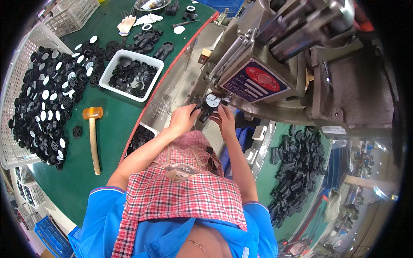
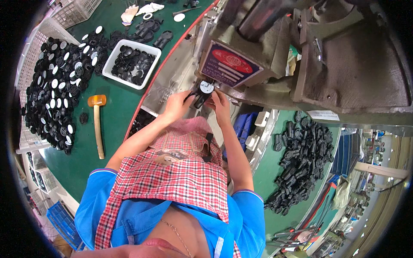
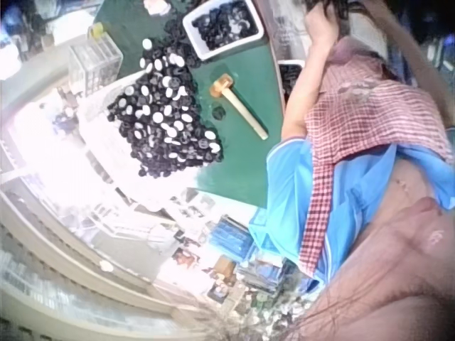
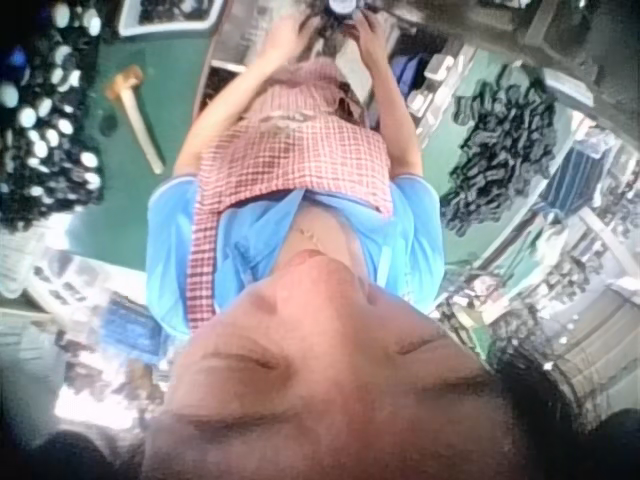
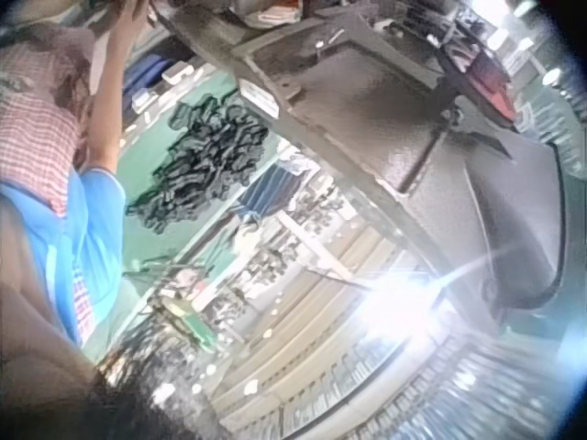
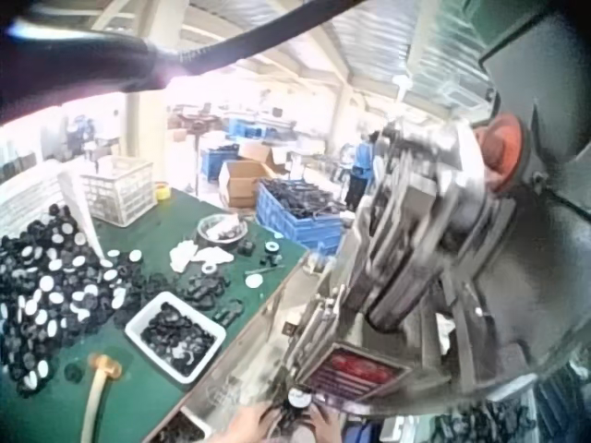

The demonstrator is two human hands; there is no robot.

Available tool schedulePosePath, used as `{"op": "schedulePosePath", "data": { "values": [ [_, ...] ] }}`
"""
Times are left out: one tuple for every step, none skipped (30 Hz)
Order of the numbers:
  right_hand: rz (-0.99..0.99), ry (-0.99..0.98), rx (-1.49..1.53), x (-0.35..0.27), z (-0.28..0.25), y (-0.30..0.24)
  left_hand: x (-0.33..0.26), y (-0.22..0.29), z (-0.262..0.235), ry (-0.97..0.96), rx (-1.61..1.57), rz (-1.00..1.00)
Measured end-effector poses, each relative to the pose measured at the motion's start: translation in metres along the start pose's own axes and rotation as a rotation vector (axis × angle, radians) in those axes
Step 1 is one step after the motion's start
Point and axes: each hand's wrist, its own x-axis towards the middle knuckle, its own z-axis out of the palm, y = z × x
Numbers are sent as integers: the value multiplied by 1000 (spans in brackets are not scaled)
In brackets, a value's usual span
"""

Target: The person repeatedly picks black shoe sole components and white circular inserts from a green workbench, places them into a press machine, and uses a rubber mallet to tap the assembly. Finished parts are moved to a pile on the right side of the table.

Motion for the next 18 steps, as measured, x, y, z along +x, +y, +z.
{"op": "schedulePosePath", "data": {
  "values": [
    [8, 15, 17, 2, -10, 8, -1, 3, -2, -3, 18, 3],
    [18, 38, 15, 6, -22, 14, -2, 7, -1, -2, 48, 4],
    [38, 85, -45, 11, -26, 14, -2, 9, -3, 4, 60, 4],
    [29, 94, -131, 16, -28, 22, -4, 11, -6, 13, 75, 1],
    [7, 111, -217, 26, -37, 31, -2, 12, -5, 22, 84, 10],
    [-108, 122, -506, 33, -44, 37, -2, 11, -2, 30, 60, 26],
    [-232, 152, -792, 38, -55, 44, -1, 8, 6, 33, 33, 52],
    [-337, 181, -972, 49, -64, 53, 0, 8, 10, 32, 9, 54],
    [-448, 193, -1147, 67, -68, 62, 0, 9, 7, 47, -7, 42],
    [-388, 202, -1208, 85, -79, 73, 1, 13, 4, 39, -4, 39],
    [-319, 198, -1265, 103, -81, 80, 1, 12, 0, 31, 5, 20],
    [-329, 181, -1391, 109, -60, 73, 1, 4, -5, -4, 21, -27],
    [-572, 205, -1365, 126, -91, 91, 2, 17, -6, 14, -23, 5],
    [-640, 211, -1324, 139, -108, 105, 5, 27, -13, 17, -46, 11],
    [-701, 218, -1282, 152, -121, 117, 5, 36, -20, 13, -70, 15],
    [-580, 205, -1453, 161, -126, 121, 0, 36, -30, 38, -114, 17],
    [-462, 177, -1631, 169, -132, 124, -6, 34, -41, 65, -163, 20],
    [-557, 202, -1816, 173, -129, 126, -18, 30, -61, 89, -206, -50]
  ]
}}
